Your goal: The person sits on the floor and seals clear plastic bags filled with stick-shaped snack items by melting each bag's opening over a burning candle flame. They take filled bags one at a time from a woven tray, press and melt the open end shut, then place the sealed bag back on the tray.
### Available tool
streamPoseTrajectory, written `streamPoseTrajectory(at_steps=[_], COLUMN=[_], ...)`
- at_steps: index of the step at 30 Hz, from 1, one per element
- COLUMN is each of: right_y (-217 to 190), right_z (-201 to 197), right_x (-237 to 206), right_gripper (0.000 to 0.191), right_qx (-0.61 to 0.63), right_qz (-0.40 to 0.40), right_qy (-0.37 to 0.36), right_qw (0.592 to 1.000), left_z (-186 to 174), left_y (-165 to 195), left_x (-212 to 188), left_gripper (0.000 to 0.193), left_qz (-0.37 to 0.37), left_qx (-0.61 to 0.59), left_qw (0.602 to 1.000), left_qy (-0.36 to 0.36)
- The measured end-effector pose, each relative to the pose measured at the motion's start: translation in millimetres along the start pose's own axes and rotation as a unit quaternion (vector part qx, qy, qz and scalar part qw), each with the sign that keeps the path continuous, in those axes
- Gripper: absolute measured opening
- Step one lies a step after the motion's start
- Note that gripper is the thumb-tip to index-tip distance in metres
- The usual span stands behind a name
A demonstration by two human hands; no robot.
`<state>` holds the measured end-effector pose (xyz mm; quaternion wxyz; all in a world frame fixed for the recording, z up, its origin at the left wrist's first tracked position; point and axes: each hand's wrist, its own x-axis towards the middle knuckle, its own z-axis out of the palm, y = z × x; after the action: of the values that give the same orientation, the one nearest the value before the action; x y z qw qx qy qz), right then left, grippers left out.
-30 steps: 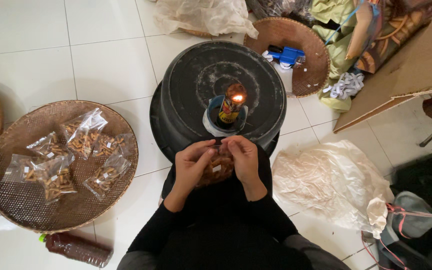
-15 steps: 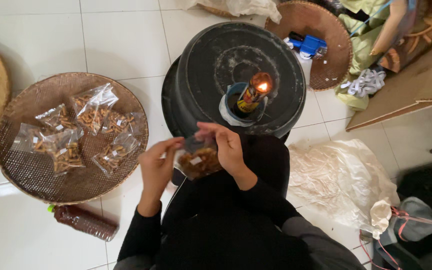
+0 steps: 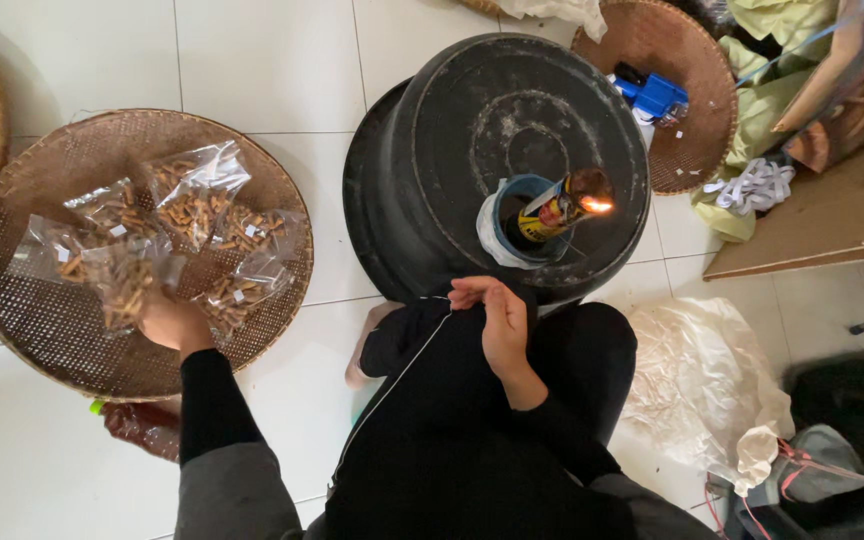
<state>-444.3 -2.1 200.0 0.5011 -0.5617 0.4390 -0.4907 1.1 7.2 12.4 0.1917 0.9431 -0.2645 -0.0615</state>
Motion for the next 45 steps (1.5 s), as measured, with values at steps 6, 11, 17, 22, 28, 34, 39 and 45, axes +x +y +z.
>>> streamPoseTrajectory(at_steps=[6,11,17,22,28,34,39,45], right_y=[11.8,13.3,13.1,13.4,16.3,25.5,18.7,-14.4], right_z=[-0.6,1.3,8.8,11.3,0.6,5.8,17.0,-3.3], right_x=[-14.0,-18.4,-17.4,-19.1,-18.6,-13.7,-1.6,22.4], right_gripper=[0.048,0.044,0.042,0.044,0.043,0.037,0.027,0.111], right_qx=[-0.034,-0.043,-0.071,-0.089,-0.062,-0.044,-0.081,-0.088], right_qz=[-0.007,-0.011,-0.026,-0.032,-0.029,-0.04,-0.044,-0.172], right_qy=[-0.011,-0.01,-0.018,-0.022,-0.015,0.008,0.026,-0.132], right_qw=[0.999,0.999,0.997,0.995,0.998,0.998,0.995,0.972], left_z=[36.5,46.7,50.7,49.8,55.3,56.6,28.0,-50.5], left_y=[34.6,58.4,54.3,45.6,39.7,29.8,56.7,128.8], left_x=[-35.6,-44.2,-57.1,-70.8,-77.6,-96.7,-135.5,-174.0], left_gripper=[0.109,0.105,0.065,0.048,0.029,0.012,0.008,0.009], left_qz=[0.241,0.206,0.186,0.141,0.054,0.061,0.192,0.319], left_qx=[0.086,0.189,0.206,0.144,-0.024,-0.328,-0.472,-0.707], left_qw=[0.957,0.927,0.924,0.949,0.987,0.94,0.858,0.593], left_qy=[-0.135,-0.249,-0.263,-0.241,-0.151,0.075,0.064,-0.218])
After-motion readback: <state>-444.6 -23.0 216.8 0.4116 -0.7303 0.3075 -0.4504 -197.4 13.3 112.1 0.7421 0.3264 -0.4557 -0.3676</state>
